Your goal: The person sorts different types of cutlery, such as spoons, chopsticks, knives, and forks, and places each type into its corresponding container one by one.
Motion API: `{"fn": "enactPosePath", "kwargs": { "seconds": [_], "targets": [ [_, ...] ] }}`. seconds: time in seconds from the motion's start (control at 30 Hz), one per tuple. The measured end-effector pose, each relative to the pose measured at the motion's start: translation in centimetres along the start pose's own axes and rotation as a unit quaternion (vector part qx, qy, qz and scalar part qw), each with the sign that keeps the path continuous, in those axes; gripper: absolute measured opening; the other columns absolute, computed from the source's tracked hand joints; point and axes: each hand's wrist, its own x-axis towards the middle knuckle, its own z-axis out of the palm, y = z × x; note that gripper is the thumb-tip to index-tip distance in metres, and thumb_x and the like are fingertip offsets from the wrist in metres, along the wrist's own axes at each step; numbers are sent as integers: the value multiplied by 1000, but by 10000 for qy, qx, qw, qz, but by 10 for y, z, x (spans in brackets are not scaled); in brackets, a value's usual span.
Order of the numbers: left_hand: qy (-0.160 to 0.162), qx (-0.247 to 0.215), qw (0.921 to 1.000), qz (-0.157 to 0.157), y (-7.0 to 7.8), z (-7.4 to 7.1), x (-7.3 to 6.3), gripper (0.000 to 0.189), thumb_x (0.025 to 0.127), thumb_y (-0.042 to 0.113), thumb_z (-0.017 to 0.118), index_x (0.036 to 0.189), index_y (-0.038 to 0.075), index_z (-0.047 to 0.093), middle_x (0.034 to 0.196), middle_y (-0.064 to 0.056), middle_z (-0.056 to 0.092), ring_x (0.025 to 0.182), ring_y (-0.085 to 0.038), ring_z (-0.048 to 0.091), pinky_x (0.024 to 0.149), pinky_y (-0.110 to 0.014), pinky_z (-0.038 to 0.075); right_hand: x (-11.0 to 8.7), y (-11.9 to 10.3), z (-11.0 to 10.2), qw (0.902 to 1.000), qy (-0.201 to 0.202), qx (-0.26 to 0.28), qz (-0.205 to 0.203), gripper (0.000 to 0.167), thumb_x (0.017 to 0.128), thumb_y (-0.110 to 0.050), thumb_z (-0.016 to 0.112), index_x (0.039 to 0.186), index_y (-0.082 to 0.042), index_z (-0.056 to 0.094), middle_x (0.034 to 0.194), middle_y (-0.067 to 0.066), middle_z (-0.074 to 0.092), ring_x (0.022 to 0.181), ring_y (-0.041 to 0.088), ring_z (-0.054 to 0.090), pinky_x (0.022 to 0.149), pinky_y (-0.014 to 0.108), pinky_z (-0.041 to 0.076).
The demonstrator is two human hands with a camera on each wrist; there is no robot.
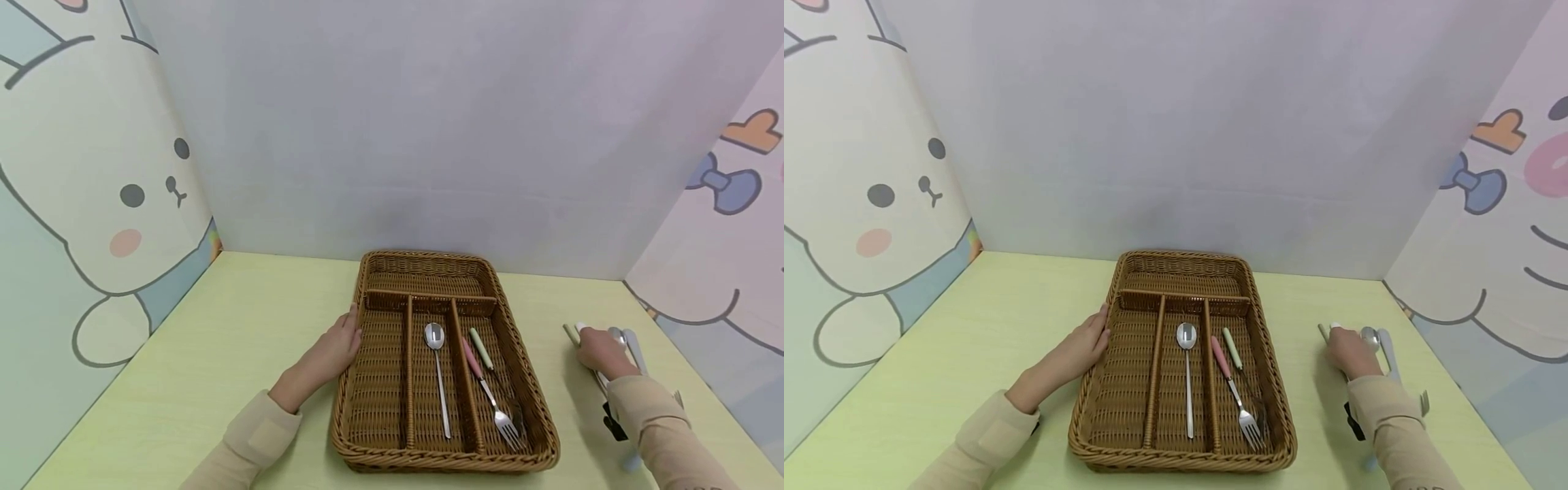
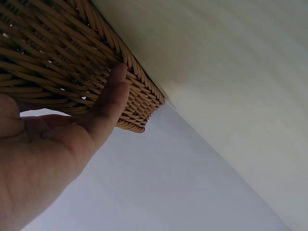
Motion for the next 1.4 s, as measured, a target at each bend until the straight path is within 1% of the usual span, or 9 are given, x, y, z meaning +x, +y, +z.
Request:
{"fn": "enactPosePath", "kwargs": {
  "seconds": [0.13,0.3,0.5,0.7,0.8,0.97,1.03,1.2,1.4],
  "targets": [
    [17,-12,10000,24,-1,1,1,53,97,12,39,139,-14,21,130,-33,42,113,-42,51,86,-46,50,0,-2,0,9999,17,25,-109,6,74,5,41,69,1,43,62,11,46,57,22,44,51,31,38],
    [44,1,10000,46,-1,2,1,53,96,12,39,139,-14,21,130,-33,42,112,-43,51,86,-47,51,1,-5,-2,9998,-29,131,-126,6,74,5,39,75,5,45,64,12,46,58,23,43,52,31,37],
    [14,-12,10000,-6,-1,1,1,53,97,12,39,139,-14,21,131,-33,41,113,-43,51,86,-47,51,3,-13,-7,9995,23,234,-207,9,68,6,47,77,6,47,67,13,50,59,22,45,51,30,39],
    [-34,0,10000,-31,-1,0,2,53,97,13,39,139,-14,20,132,-33,41,115,-42,49,87,-47,50,3,-26,-13,9992,-11,355,-196,14,69,6,48,83,6,49,72,15,55,61,23,48,50,31,40],
    [-37,4,10000,-25,-1,0,2,53,97,13,39,139,-14,20,131,-33,41,115,-42,50,86,-46,50,4,-32,-15,9990,63,356,-248,15,70,7,48,85,7,50,75,17,56,61,23,48,49,32,40],
    [-27,-11,10000,-25,-1,0,1,53,97,12,39,139,-14,20,131,-33,41,114,-42,50,87,-46,50,5,-44,-20,9987,216,273,-376,25,71,7,49,95,10,53,83,24,59,64,25,51,50,32,40],
    [-33,-21,10000,-33,-1,0,1,53,97,12,39,139,-14,20,131,-33,41,114,-42,50,87,-46,50,6,-49,-22,9985,265,275,-386,28,72,7,48,99,10,53,84,25,59,62,24,50,48,31,38],
    [-50,-44,10000,-38,0,0,1,53,97,12,39,139,-14,20,131,-34,41,114,-43,50,87,-46,50,7,-59,-27,9979,419,271,-403,30,74,6,46,103,6,55,78,20,57,57,22,43,44,30,34],
    [-22,-30,10000,-31,0,0,1,53,96,12,40,139,-14,21,131,-34,41,114,-43,50,86,-46,50,11,-74,-35,9964,681,147,-472,32,74,7,47,103,2,59,76,18,58,55,21,43,40,28,33]
  ]
}}
